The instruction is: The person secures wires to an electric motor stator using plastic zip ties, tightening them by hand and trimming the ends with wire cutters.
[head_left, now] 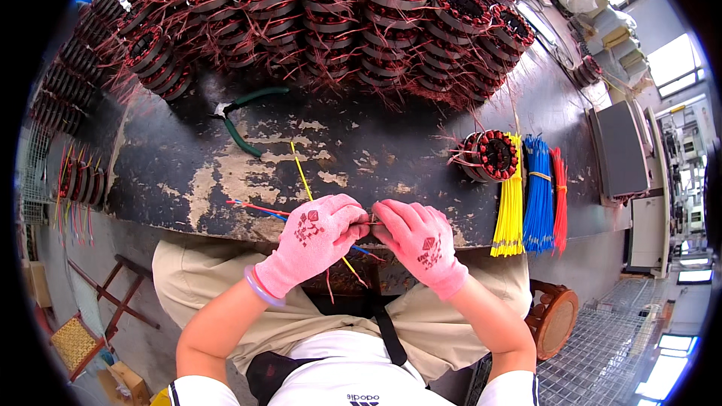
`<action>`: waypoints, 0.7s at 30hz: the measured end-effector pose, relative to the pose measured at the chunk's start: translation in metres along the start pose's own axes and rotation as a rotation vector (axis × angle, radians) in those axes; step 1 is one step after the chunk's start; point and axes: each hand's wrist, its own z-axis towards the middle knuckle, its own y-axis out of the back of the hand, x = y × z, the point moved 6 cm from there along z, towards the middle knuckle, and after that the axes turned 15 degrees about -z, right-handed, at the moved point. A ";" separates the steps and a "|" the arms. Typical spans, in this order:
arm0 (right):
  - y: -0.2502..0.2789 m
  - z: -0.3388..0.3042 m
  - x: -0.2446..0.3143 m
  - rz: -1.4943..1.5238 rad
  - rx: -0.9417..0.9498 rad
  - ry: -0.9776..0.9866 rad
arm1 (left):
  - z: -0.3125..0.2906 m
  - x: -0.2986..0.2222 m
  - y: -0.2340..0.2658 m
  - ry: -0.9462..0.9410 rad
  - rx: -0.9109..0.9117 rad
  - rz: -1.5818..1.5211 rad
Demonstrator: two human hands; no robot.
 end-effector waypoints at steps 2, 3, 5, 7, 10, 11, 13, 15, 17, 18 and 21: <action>-0.016 -0.003 -0.009 0.270 0.239 -0.166 | 0.000 -0.002 0.001 0.004 0.005 -0.002; -0.028 -0.008 -0.013 0.534 0.454 -0.341 | 0.001 -0.001 -0.001 0.001 0.015 0.012; -0.059 -0.032 -0.010 1.276 0.784 -0.710 | 0.001 0.000 -0.001 -0.010 0.032 0.011; -0.050 -0.028 -0.009 1.415 0.827 -0.766 | 0.000 0.001 -0.001 -0.007 0.037 0.008; -0.039 -0.019 -0.020 1.028 0.656 -0.508 | -0.001 0.002 -0.002 0.018 0.038 0.009; -0.026 -0.010 -0.022 0.742 0.467 -0.328 | 0.001 0.001 -0.002 0.023 0.037 0.011; -0.002 0.001 -0.014 0.389 0.239 -0.110 | 0.000 0.001 -0.002 0.020 0.039 0.013; -0.009 0.003 -0.012 0.476 0.256 -0.150 | -0.001 0.001 -0.001 0.006 0.029 0.023; -0.028 -0.003 -0.015 0.797 0.593 -0.503 | -0.002 0.000 -0.001 -0.008 0.033 0.034; -0.037 -0.007 -0.015 0.976 0.655 -0.607 | -0.001 -0.001 -0.002 -0.021 0.036 0.034; -0.061 -0.021 -0.018 1.169 0.781 -0.755 | 0.002 -0.003 -0.001 0.000 0.069 -0.007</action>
